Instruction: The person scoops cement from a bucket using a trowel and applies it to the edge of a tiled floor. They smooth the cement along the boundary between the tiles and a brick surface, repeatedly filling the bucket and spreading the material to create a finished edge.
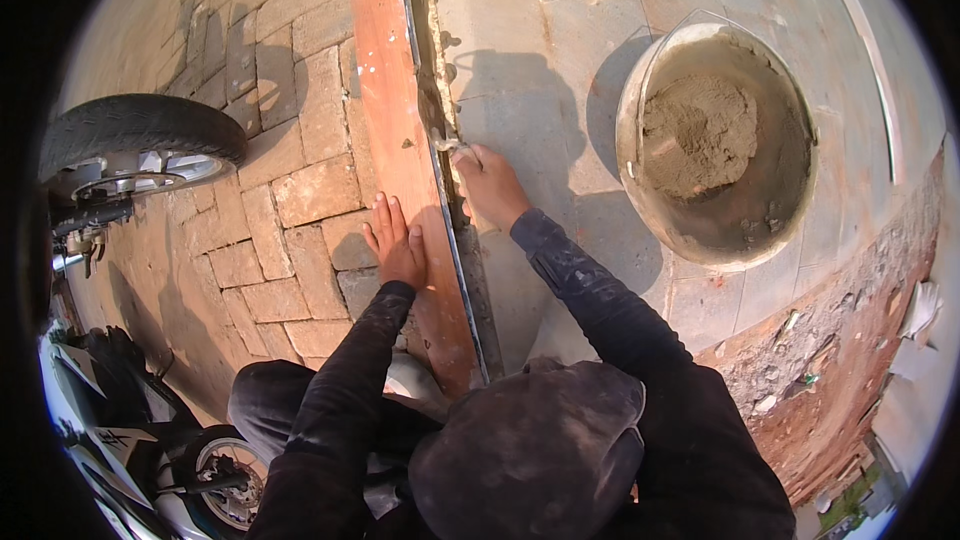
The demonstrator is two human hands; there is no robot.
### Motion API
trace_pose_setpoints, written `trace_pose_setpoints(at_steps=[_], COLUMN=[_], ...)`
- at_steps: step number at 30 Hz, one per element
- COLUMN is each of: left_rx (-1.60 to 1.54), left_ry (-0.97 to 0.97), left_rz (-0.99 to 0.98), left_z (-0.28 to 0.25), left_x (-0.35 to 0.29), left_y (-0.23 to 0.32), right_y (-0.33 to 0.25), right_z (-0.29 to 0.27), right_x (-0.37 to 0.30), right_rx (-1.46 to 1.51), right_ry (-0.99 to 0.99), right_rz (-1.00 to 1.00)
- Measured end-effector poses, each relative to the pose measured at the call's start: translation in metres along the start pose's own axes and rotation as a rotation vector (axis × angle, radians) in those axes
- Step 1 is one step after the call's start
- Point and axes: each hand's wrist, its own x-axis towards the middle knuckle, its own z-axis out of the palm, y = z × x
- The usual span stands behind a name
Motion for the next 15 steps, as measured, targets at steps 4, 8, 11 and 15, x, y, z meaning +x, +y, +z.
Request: trace_pose_setpoints(at_steps=[4,8,11,15], left_rx=[0.0,0.039,0.034,0.047], left_ry=[-0.02,-0.053,-0.033,-0.001], left_rz=[-0.012,-0.03,-0.018,-0.03], left_z=[-0.002,0.0,0.0,-0.002], left_x=[0.006,0.001,0.001,0.0], left_y=[0.003,0.003,0.002,0.0], right_y=[0.025,0.033,0.027,0.017], right_z=[0.018,-0.001,-0.016,-0.006], right_x=[-0.103,-0.16,-0.172,-0.152], right_rx=[0.196,0.182,0.169,0.158], right_ry=[-0.022,-0.115,-0.164,-0.074], right_rz=[0.15,0.317,0.34,0.186])
